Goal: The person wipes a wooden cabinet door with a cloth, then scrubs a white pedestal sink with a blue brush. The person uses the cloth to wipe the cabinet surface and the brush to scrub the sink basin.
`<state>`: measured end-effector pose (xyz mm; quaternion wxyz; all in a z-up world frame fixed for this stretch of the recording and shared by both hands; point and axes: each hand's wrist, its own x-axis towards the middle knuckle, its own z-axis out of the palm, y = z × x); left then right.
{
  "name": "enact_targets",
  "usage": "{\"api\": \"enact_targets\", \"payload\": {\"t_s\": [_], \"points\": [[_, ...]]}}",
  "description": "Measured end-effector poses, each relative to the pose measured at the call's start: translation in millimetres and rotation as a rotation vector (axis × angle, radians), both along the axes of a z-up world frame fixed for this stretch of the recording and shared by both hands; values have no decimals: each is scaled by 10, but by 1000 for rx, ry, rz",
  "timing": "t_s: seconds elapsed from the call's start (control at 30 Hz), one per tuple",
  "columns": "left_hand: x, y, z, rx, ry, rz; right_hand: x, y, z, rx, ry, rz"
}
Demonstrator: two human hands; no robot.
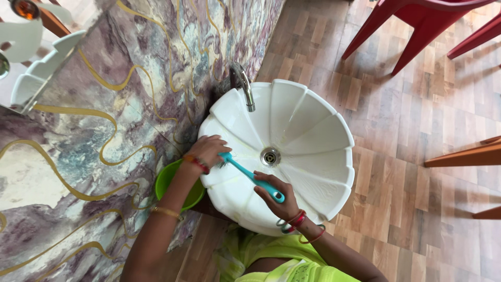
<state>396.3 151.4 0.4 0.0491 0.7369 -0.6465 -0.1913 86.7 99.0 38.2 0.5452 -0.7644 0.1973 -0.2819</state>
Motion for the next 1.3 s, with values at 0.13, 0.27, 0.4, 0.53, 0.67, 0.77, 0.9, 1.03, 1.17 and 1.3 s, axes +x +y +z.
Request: {"api": "enact_targets", "payload": {"t_s": [0.13,0.27,0.4,0.53,0.67,0.77,0.9,1.03,1.17,1.3], "points": [[23,432,-15,-321,211,196,70,-213,-8,-93,229,-131],[-117,511,-261,-253,331,361,-292,-466,54,-76,317,-145],[-58,322,-554,-331,379,499,-571,-574,61,120,364,67],[75,206,-729,-382,511,586,-755,-671,-56,523,391,389],[43,251,-785,-439,556,621,-840,-622,-300,329,582,429],[-52,293,-840,-549,654,707,-685,-673,-502,-167,886,351],[-140,272,-838,-652,668,763,-330,-743,-630,-386,884,234],[-192,279,-707,-595,581,771,284,-781,-726,-397,961,227],[-252,275,-595,-585,481,771,735,-807,-854,-419,726,154],[-261,263,-564,-592,472,760,1105,-770,-909,-342,647,99]]}}
